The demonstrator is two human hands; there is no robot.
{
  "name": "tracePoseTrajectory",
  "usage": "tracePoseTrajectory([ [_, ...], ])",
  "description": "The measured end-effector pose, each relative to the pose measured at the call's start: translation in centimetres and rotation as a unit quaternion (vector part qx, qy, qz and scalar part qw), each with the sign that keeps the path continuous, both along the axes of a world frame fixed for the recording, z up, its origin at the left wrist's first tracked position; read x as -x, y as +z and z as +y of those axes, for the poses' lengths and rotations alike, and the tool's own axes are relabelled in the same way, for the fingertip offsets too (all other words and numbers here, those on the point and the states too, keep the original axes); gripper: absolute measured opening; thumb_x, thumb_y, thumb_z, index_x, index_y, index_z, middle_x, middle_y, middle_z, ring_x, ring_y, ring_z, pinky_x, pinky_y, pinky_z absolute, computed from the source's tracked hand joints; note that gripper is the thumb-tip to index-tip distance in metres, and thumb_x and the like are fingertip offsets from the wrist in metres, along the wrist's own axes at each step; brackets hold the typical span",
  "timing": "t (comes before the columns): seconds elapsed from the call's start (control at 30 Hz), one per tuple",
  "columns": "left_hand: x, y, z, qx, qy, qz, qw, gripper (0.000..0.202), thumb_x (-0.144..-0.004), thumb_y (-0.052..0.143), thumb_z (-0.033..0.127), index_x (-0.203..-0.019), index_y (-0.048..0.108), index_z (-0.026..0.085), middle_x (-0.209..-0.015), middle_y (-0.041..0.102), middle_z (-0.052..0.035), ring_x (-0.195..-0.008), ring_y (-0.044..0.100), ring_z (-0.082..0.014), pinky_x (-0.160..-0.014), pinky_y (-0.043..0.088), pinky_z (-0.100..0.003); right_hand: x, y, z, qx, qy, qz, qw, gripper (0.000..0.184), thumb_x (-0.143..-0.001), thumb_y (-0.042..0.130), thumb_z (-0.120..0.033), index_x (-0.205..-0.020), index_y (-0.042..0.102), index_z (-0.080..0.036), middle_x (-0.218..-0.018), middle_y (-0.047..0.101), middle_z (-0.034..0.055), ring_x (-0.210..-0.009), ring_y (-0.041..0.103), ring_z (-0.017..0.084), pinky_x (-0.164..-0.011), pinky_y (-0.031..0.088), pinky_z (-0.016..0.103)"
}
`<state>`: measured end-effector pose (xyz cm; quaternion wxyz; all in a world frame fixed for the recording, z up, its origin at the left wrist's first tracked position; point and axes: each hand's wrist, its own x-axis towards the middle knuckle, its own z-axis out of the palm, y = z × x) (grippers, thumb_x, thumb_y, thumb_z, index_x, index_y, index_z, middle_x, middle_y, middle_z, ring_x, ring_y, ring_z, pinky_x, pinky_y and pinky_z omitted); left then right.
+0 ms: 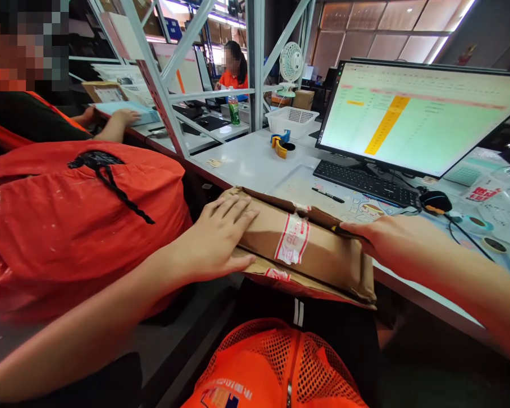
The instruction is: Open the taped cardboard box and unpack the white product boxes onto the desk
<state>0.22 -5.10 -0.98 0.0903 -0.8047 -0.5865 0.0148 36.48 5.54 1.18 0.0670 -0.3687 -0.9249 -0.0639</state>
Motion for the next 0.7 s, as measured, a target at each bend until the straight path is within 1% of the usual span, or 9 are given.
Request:
tracePoseTrajectory([
  [0.1,0.8,0.6,0.3,0.007,0.017,0.006,1.000,0.093,-0.090,0.067,0.062,-0.165,0.041,0.014,-0.172,0.035,-0.0218,-0.161,0.029,-0.0411,-0.126,0.032,-0.058,-2.4,-1.1,-0.1,-0.006,-0.030,-0.027,0.999,0.047,-0.096,0.060,-0.034,-0.142,0.073,-0.039,-0.091,0.082,0.0056,-0.066,0.072,0.028,-0.058,0.049,0.038],
  [0.2,1.3,1.7,1.2,0.022,0.050,0.021,0.998,0.104,-0.081,0.076,0.069,-0.166,0.041,0.020,-0.161,0.047,-0.0226,-0.150,0.041,-0.0468,-0.115,0.042,-0.062,-2.9,-1.5,-0.7,0.007,-0.004,0.048,0.999,0.047,-0.104,0.055,-0.043,-0.150,0.065,-0.042,-0.114,0.082,0.0018,-0.087,0.079,0.030,-0.071,0.059,0.040],
  [0.27,1.4,2.4,1.9,0.029,0.064,0.034,0.997,0.112,-0.074,0.082,0.073,-0.165,0.043,0.023,-0.153,0.052,-0.0232,-0.141,0.048,-0.0493,-0.111,0.044,-0.063,-2.8,-1.8,-1.0,0.030,0.024,0.110,0.993,0.048,-0.106,0.054,-0.043,-0.153,0.061,-0.042,-0.127,0.079,-0.0013,-0.101,0.080,0.027,-0.081,0.062,0.038],
  [0.3,1.4,2.7,2.2,0.031,0.055,0.036,0.997,0.113,-0.071,0.084,0.075,-0.163,0.047,0.022,-0.151,0.054,-0.0232,-0.139,0.049,-0.0490,-0.112,0.043,-0.062,-2.7,-1.9,-1.0,0.040,0.032,0.134,0.990,0.048,-0.107,0.054,-0.042,-0.155,0.060,-0.041,-0.131,0.078,-0.0019,-0.105,0.079,0.026,-0.083,0.062,0.036],
  [0.37,1.2,3.0,2.6,0.035,0.015,0.028,0.999,0.110,-0.068,0.085,0.077,-0.155,0.055,0.017,-0.150,0.054,-0.0223,-0.141,0.047,-0.0467,-0.118,0.040,-0.059,-2.5,-2.5,-1.0,0.050,0.034,0.168,0.984,0.048,-0.107,0.055,-0.040,-0.155,0.061,-0.037,-0.132,0.077,-0.0007,-0.107,0.079,0.025,-0.087,0.063,0.034],
  [0.43,0.8,2.9,2.6,0.045,-0.014,0.009,0.999,0.107,-0.069,0.084,0.076,-0.152,0.057,0.015,-0.152,0.054,-0.0214,-0.145,0.044,-0.0444,-0.121,0.039,-0.056,-2.5,-3.2,-0.8,0.063,0.026,0.195,0.978,0.048,-0.106,0.057,-0.038,-0.153,0.063,-0.033,-0.131,0.077,0.0021,-0.109,0.079,0.025,-0.091,0.063,0.033],
  [0.57,0.3,2.4,2.1,0.063,0.001,-0.017,0.998,0.106,-0.067,0.084,0.074,-0.152,0.054,0.018,-0.158,0.049,-0.0219,-0.149,0.043,-0.0455,-0.122,0.039,-0.060,-3.4,-4.5,-0.7,0.120,-0.003,0.246,0.962,0.049,-0.106,0.058,-0.039,-0.154,0.062,-0.031,-0.135,0.076,0.0039,-0.109,0.078,0.023,-0.097,0.063,0.033],
  [0.63,0.2,2.2,1.8,0.061,0.001,-0.023,0.998,0.103,-0.067,0.084,0.071,-0.150,0.054,0.019,-0.160,0.046,-0.0215,-0.153,0.039,-0.0456,-0.123,0.037,-0.062,-4.1,-4.9,-0.9,0.135,-0.027,0.275,0.952,0.049,-0.104,0.061,-0.043,-0.153,0.063,-0.032,-0.133,0.077,0.0041,-0.106,0.078,0.023,-0.094,0.063,0.033],
  [0.7,0.1,2.1,1.5,0.063,-0.007,-0.030,0.998,0.097,-0.067,0.084,0.067,-0.147,0.056,0.020,-0.159,0.048,-0.0195,-0.158,0.033,-0.0447,-0.125,0.036,-0.061,-4.8,-5.3,-1.0,0.149,-0.058,0.317,0.935,0.050,-0.102,0.065,-0.048,-0.149,0.066,-0.032,-0.120,0.080,0.0045,-0.093,0.077,0.021,-0.082,0.064,0.032],
])
